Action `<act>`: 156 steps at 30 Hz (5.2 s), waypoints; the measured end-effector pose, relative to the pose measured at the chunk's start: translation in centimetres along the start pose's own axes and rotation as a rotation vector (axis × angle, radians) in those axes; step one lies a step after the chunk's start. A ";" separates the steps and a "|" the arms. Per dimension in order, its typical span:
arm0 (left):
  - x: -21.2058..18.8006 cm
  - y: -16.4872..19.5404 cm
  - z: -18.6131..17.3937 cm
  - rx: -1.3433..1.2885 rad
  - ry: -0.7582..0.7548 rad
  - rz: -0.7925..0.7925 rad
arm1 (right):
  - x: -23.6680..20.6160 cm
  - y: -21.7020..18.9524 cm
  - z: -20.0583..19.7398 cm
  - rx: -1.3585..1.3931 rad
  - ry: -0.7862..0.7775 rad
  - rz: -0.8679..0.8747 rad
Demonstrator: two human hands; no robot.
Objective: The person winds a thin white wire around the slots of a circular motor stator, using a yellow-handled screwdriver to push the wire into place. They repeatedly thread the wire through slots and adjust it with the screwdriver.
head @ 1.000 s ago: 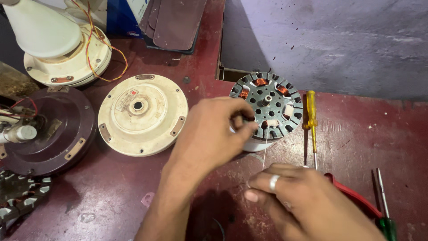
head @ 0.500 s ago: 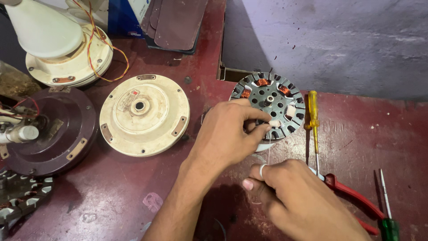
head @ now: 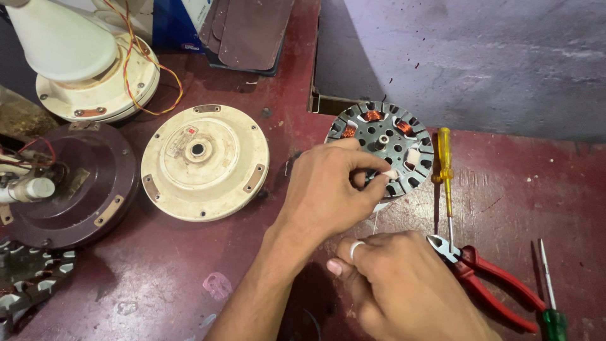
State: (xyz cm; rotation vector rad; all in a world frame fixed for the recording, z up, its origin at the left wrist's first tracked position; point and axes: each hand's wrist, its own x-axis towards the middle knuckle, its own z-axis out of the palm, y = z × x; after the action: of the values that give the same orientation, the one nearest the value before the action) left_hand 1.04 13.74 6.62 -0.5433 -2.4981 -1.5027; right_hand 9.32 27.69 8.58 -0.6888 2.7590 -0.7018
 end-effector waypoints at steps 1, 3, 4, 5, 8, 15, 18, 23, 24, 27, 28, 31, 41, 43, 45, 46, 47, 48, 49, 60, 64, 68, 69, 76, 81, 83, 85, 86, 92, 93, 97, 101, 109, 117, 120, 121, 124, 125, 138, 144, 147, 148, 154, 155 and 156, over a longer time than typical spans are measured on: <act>0.0 0.0 0.1 -0.010 -0.001 -0.008 | 0.0 -0.1 0.2 -0.026 0.010 -0.028; 0.0 -0.1 0.2 -0.030 -0.004 -0.023 | 0.1 -0.3 0.6 -0.037 -0.024 -0.009; 0.0 -0.1 0.3 -0.034 0.000 -0.029 | 0.1 -0.3 0.7 -0.043 -0.041 -0.001; 0.0 -0.2 0.3 -0.036 0.005 -0.033 | 0.1 -0.4 0.7 -0.061 -0.056 0.003; 0.2 -0.4 0.2 -0.121 -0.019 -0.063 | 0.0 -0.4 0.5 -0.085 -0.080 0.048; 0.2 -0.9 -0.7 -0.141 -0.116 -0.076 | -2.2 -0.4 -2.0 0.130 0.221 -0.104; 0.2 -0.6 -0.8 -0.134 -0.133 -0.073 | -2.9 -0.3 -3.4 -0.035 0.363 -0.040; 0.1 -0.4 -0.8 -0.101 -0.098 -0.054 | -3.0 -0.9 -5.3 -0.383 0.405 0.515; 0.0 -0.4 -0.8 -0.104 -0.093 -0.045 | -2.5 -0.4 -6.0 -0.480 0.223 0.691; 0.0 -0.4 -0.8 -0.101 -0.108 -0.065 | -2.0 0.5 -6.6 -0.435 -0.069 0.915; 0.0 -0.4 -0.8 -0.107 -0.109 -0.065 | -2.1 0.8 -6.5 -0.411 -0.133 0.888; 0.0 -0.4 -0.8 -0.115 -0.116 -0.067 | -2.5 1.6 -5.8 -0.382 -0.305 0.728; 0.1 -0.3 -0.8 -0.108 -0.121 -0.096 | -4.0 2.9 -4.6 0.005 0.184 -0.129; 0.2 -0.3 -0.7 -0.104 -0.120 -0.100 | -3.1 3.0 -4.0 0.106 0.077 -0.069; 0.2 -0.4 -0.7 -0.105 -0.106 -0.080 | -2.6 2.6 -3.8 0.163 0.061 -0.018; 0.1 -0.4 -0.7 -0.107 -0.105 -0.073 | -2.4 2.3 -3.6 0.180 0.075 0.005; 0.1 -0.5 -0.7 -0.109 -0.102 -0.066 | -2.1 2.0 -3.5 0.148 0.055 0.070; 0.1 -0.6 -0.7 -0.111 -0.099 -0.059 | -1.9 1.7 -3.4 0.117 0.035 0.134; 0.1 -0.6 -0.6 -0.115 -0.089 -0.047 | -1.6 1.4 -3.3 0.086 0.014 0.198; 0.1 -1.3 -0.1 -0.147 -0.005 -0.035 | -0.8 0.9 0.3 -0.082 0.128 0.066; 0.1 -1.3 0.2 -0.161 0.008 -0.037 | -0.5 1.0 0.8 -0.147 0.070 0.105; 0.1 -1.3 0.3 -0.163 0.007 -0.063 | -0.4 0.7 0.7 -0.139 0.056 0.140; 0.2 -1.3 0.3 -0.160 0.005 -0.073 | -0.3 0.7 0.6 -0.124 0.083 0.108; 0.3 -1.7 -0.4 -0.167 -0.074 -0.073 | -0.2 -0.2 -0.4 -0.119 0.054 0.273; 0.3 -1.8 -0.4 -0.146 -0.083 -0.064 | -0.5 0.0 -1.1 -0.106 0.059 0.257; 0.3 -1.7 -0.3 -0.149 -0.061 -0.061 | -0.5 0.0 -0.8 -0.084 0.072 0.243; 0.4 -1.8 -0.1 -0.156 -0.049 -0.056 | -0.5 0.0 -0.5 -0.036 0.123 0.177; 0.4 -1.8 -0.1 -0.160 -0.045 -0.052 | -0.5 0.0 -0.4 -0.045 0.115 0.184; 0.3 -2.0 0.2 -0.157 -0.016 -0.053 | -0.1 0.2 0.7 -0.039 0.157 0.118; 0.2 -2.0 0.2 -0.152 -0.012 -0.058 | -0.1 0.3 0.8 -0.027 0.166 0.102; 0.2 -2.0 0.3 -0.174 0.014 -0.044 | 0.1 0.1 1.1 -0.024 0.207 0.028; 0.3 -1.9 0.1 -0.182 -0.008 -0.093 | 0.5 -0.6 1.1 -0.028 0.178 0.126; 0.1 -0.8 -1.9 -0.166 -0.195 -0.079 | -1.8 0.8 -1.3 -0.036 0.174 0.062; -0.2 0.5 -2.6 -0.058 -0.441 -0.013 | -4.3 1.7 -5.0 -0.076 0.438 0.101; -0.3 0.5 -2.9 -0.154 -0.544 0.028 | -4.3 1.1 -6.3 -0.096 0.414 0.613; -0.5 0.5 -3.0 -0.158 -0.577 0.033 | -4.2 0.9 -6.4 -0.068 0.449 0.678; -0.9 0.7 -3.1 -0.160 -0.671 0.024 | -4.0 0.8 -6.3 0.096 0.703 0.454; -0.9 0.8 -3.1 -0.153 -0.702 0.004 | -4.1 1.1 -6.4 0.032 0.658 0.484; -1.7 0.7 -3.0 -0.169 -0.903 0.132 | -3.2 5.7 -6.0 0.631 0.603 0.525; -2.3 0.0 -1.6 -0.396 -0.872 0.386 | -2.2 6.8 -5.4 1.180 0.731 0.275; -2.4 0.5 -1.5 -0.316 -1.000 0.241 | -2.3 6.9 -5.2 1.240 0.852 0.116; -2.4 0.9 -1.5 -0.278 -1.040 0.188 | -2.3 6.9 -5.1 1.255 0.898 0.060; -2.8 2.5 -1.3 -0.213 -1.077 0.259 | -1.7 6.3 -5.6 1.308 1.195 0.096; -2.9 2.7 -1.2 -0.217 -1.075 0.264 | -1.6 6.2 -5.7 1.317 1.209 0.100; -2.9 2.7 -1.2 -0.223 -1.075 0.269 | -1.6 6.1 -5.8 1.325 1.223 0.105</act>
State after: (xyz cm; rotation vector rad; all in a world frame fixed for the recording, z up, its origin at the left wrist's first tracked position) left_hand 4.75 13.26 8.44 -2.0892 -2.6809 -1.6262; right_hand 6.54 35.46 10.72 0.3340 1.9814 -3.1343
